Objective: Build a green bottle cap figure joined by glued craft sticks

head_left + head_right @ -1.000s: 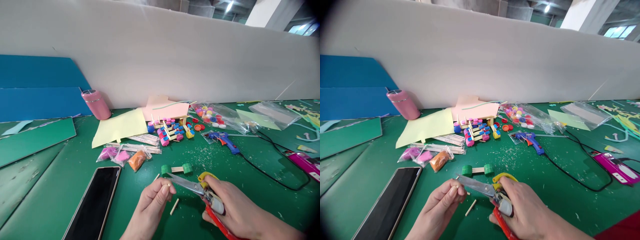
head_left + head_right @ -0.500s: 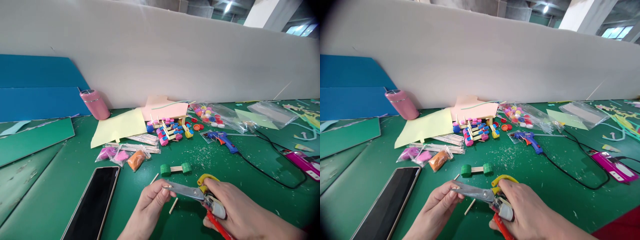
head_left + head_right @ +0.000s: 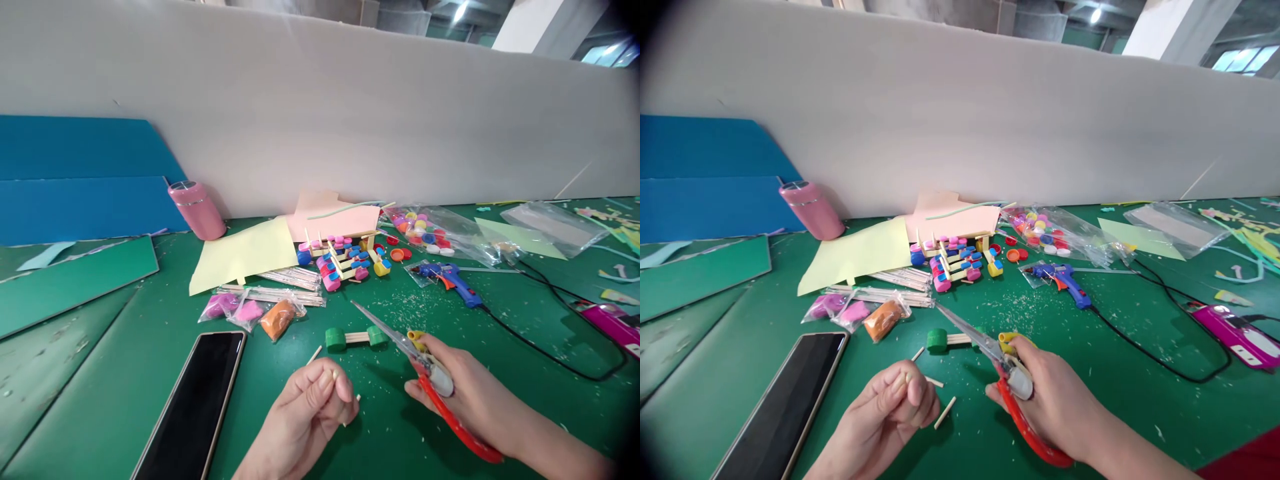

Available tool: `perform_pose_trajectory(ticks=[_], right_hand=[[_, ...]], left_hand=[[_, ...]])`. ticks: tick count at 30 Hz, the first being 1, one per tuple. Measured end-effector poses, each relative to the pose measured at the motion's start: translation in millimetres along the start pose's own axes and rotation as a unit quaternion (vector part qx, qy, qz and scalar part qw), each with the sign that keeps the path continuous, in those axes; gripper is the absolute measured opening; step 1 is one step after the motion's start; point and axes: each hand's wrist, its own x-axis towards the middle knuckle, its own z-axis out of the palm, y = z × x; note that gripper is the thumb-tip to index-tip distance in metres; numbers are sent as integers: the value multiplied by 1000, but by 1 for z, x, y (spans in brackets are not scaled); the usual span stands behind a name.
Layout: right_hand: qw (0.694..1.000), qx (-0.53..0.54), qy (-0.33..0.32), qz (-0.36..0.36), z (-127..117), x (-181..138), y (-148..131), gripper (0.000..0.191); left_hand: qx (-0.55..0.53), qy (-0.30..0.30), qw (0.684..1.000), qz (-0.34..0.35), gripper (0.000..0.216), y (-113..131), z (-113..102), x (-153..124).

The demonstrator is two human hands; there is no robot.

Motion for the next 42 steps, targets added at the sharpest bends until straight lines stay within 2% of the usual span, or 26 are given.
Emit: perform_pose_trajectory(ticks=[11,29,38,42], right_hand=[[996,-64,-16,-67,-2,-10,-9,25],[990,-88,-38,-100,-4,-12,-6,30],[989,-96,-53,-95,-2,-8,0,29],[994,-87,-27,-67,-1,-5,-1,25]], left_hand=[[-4,19,1000,4,22,0,-1,0],[-2,58,997,-44,19,-2,-6,-3],[6,20,998,-61,26,-4,-2,-3],[8,11,999,-47,27,-5,0,-2]])
